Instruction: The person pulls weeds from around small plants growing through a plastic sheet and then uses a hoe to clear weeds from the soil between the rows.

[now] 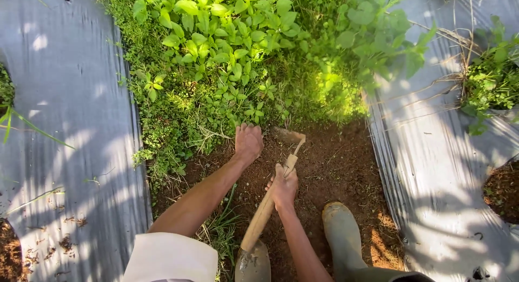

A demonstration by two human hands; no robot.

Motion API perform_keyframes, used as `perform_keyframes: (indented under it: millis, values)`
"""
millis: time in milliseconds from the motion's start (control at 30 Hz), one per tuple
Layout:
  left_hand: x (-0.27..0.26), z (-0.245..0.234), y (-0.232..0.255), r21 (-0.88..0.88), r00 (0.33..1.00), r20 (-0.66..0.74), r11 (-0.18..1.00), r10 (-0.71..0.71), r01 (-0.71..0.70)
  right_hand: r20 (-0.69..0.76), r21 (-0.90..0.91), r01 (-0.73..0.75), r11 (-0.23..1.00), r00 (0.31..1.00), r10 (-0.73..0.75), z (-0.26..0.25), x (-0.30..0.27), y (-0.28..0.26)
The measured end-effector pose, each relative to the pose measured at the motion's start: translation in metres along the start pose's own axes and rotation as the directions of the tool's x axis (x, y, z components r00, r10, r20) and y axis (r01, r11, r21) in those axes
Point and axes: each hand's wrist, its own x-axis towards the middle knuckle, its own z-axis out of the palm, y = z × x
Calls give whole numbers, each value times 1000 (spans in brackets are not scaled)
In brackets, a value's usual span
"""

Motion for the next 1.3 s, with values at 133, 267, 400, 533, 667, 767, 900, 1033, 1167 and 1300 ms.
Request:
perform_keyframes:
  millis: [133, 267, 400, 533, 667, 767, 900, 1033, 1167, 1300]
  values:
    - [6, 25, -7, -49, 997, 60, 997, -55, 57, -171, 44, 81, 996, 983, -73, 1, -8, -18]
    - [8, 12, -2, -82, 990, 105, 991, -96, 105, -267, 136, 152, 979, 957, -112, 10, -10, -24]
    - [0, 9, 2, -111, 990, 105, 988, -96, 108, -20, 24, -68, 997, 997, 69, 7, -8, -12]
    - [-14, -13, 1, -103, 984, 140, 987, -106, 121, -149, 165, 35, 986, 989, -10, 11, -10, -19]
    - [-15, -16, 1, -108, 984, 152, 988, -96, 113, -222, 246, 61, 967, 975, -5, 24, -15, -23]
    - [-20, -47, 6, -59, 972, 204, 989, -121, 136, -22, 166, -134, 977, 990, 140, 30, -22, -5]
    - [-25, -53, -2, -58, 977, 187, 992, -98, 111, -109, 231, -91, 969, 987, 118, 26, -18, -12]
    - [-42, -75, 0, -26, 985, 168, 999, -43, 48, -218, 255, -9, 967, 974, 67, 27, -4, -5]
    - [-37, -63, -6, 115, 988, 151, 993, -35, 17, 18, 192, -230, 954, 973, 231, 48, -24, 29]
    - [-51, -53, -26, 179, 988, 151, 982, 30, -57, -1, 258, -234, 937, 970, 243, 50, -44, 13]
